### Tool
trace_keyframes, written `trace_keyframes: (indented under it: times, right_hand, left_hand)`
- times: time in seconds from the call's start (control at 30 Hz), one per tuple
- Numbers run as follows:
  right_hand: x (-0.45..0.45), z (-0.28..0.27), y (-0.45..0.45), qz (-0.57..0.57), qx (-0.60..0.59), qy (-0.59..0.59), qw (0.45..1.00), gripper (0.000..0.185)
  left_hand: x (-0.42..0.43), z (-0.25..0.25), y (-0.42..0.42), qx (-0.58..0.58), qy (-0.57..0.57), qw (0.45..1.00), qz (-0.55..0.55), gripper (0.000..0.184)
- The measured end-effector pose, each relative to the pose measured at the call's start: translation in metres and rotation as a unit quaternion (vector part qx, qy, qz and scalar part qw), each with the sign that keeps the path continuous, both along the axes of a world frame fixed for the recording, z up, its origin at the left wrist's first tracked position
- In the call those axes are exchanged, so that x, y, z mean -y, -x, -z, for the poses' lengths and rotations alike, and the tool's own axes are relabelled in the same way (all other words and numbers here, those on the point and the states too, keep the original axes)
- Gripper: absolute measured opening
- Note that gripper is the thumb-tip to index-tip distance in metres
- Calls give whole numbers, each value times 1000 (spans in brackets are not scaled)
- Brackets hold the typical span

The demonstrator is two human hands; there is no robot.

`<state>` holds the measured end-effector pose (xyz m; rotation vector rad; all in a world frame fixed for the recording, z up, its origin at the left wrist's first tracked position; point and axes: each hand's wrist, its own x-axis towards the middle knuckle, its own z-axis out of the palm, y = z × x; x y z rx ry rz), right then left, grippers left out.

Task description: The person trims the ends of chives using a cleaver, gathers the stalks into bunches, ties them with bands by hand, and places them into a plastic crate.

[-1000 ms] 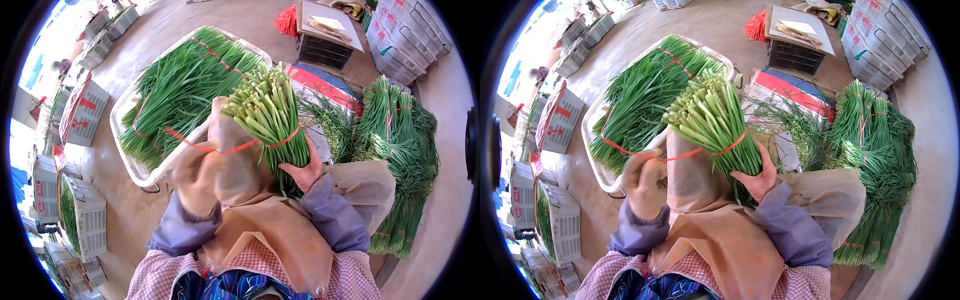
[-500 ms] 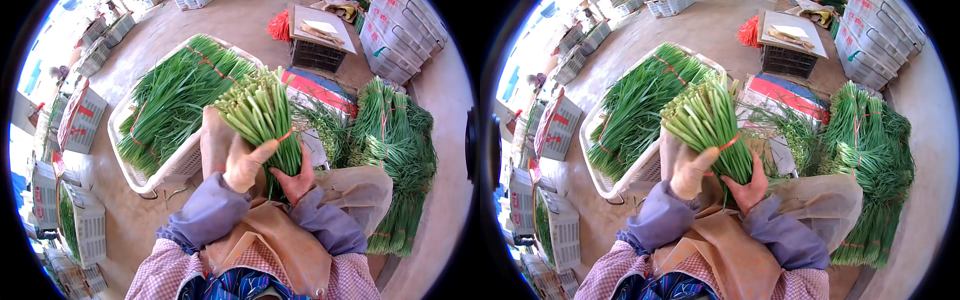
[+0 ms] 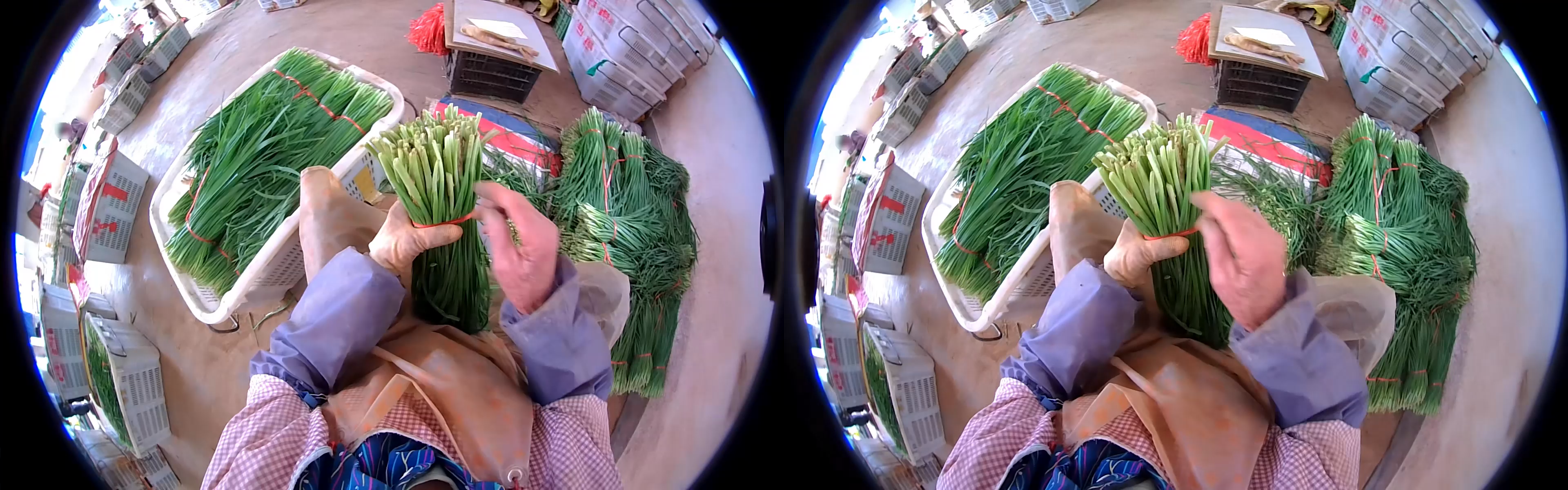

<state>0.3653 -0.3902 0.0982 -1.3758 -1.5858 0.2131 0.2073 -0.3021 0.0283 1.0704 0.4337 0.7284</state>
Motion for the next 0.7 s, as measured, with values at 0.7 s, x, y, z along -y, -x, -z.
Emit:
trace_keyframes:
  times: [0.7]
  right_hand:
    - [-26, -2, -8, -104, -36, 160, 981, 8]
  left_hand:
    - [9, 31, -5, 75, 42, 996, 20, 89]
